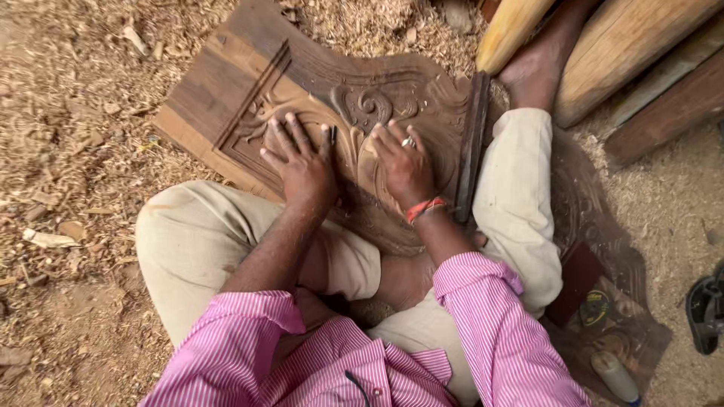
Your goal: The person carves intricate floral patterns into a rectangular wooden panel using a chisel and a wooden mallet. They sit cross-legged on the floor, striking the chisel to shape the wood and occasionally using a sanding block to smooth the carved surfaces.
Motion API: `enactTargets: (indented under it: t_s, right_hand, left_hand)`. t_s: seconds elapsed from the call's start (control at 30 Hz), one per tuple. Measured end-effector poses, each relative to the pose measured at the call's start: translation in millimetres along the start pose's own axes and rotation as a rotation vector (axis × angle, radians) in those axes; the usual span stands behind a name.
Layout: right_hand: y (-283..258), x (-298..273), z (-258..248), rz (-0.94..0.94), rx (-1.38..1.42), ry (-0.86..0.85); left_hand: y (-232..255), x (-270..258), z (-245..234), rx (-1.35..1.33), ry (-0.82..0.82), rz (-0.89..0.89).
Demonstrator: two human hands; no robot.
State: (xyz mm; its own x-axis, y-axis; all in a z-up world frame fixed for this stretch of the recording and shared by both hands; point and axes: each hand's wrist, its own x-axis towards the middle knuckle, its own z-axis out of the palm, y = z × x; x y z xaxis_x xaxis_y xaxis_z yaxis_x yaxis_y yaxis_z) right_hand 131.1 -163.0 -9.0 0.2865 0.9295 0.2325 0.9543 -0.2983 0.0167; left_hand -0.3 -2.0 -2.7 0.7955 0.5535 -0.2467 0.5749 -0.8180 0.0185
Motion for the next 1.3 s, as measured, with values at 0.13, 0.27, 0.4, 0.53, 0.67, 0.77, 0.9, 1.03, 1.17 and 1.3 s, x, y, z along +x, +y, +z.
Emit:
enactTargets:
  t_s: [0.13, 0.27, 0.4, 0.53, 0.67, 0.77, 0.9, 1.03, 1.17, 1.3]
  right_hand:
    - [-39.5, -16.9, -21.1, -0.091, -0.219, -0.106]
    - [-39.6, -26.6, -22.2, -0.046, -0.028, -0.163]
    - [-16.8, 5.2, -15.1, 0.2, 0.134, -0.087]
    - [-46.4, -14.1, -43.4, 0.008, -0.117, -0.291]
    - [-40.2, -35.7, -54.9, -0.13, 0.034, -0.175]
    - [-18.3, -23.5, -31.7, 0.1, 0.148, -0.26]
    - [-21.3, -29.7, -20.0, -0.134, -0.248, -0.247]
    - [-48.3, -62.0, -39.1, -0.05, 0.178, -0.446]
    - [-31.9, -32.6, -22.5, -0.091, 0.092, -0.328]
    - [-34.3, -13.2, -25.9, 0.07, 0.195, -0.296]
  left_hand:
    - [2.1, 1.3, -11.5, -0.035, 0.007, -0.01]
    - [1.8, 1.9, -2.6, -0.016, 0.029, -0.005]
    - [-3.2, 0.3, 3.0, -0.069, 0.024, 0.005]
    - [0.0, 2.7, -5.4, -0.075, 0.02, 0.018]
    - [1.7, 2.2, -7.6, -0.071, -0.021, -0.002]
    - [0.8, 3.9, -10.8, -0.007, -0.133, 0.006]
    - [-2.3, -0.5, -9.4, 0.036, -0.06, 0.014]
    - [1.7, 2.9, -8.7, 0.053, -0.057, 0.004]
    - [0.8, 1.1, -10.5, 0.015, -0.089, 0.001]
    - [-2.5, 2.6, -10.2, 0.028, -0.063, 0.009]
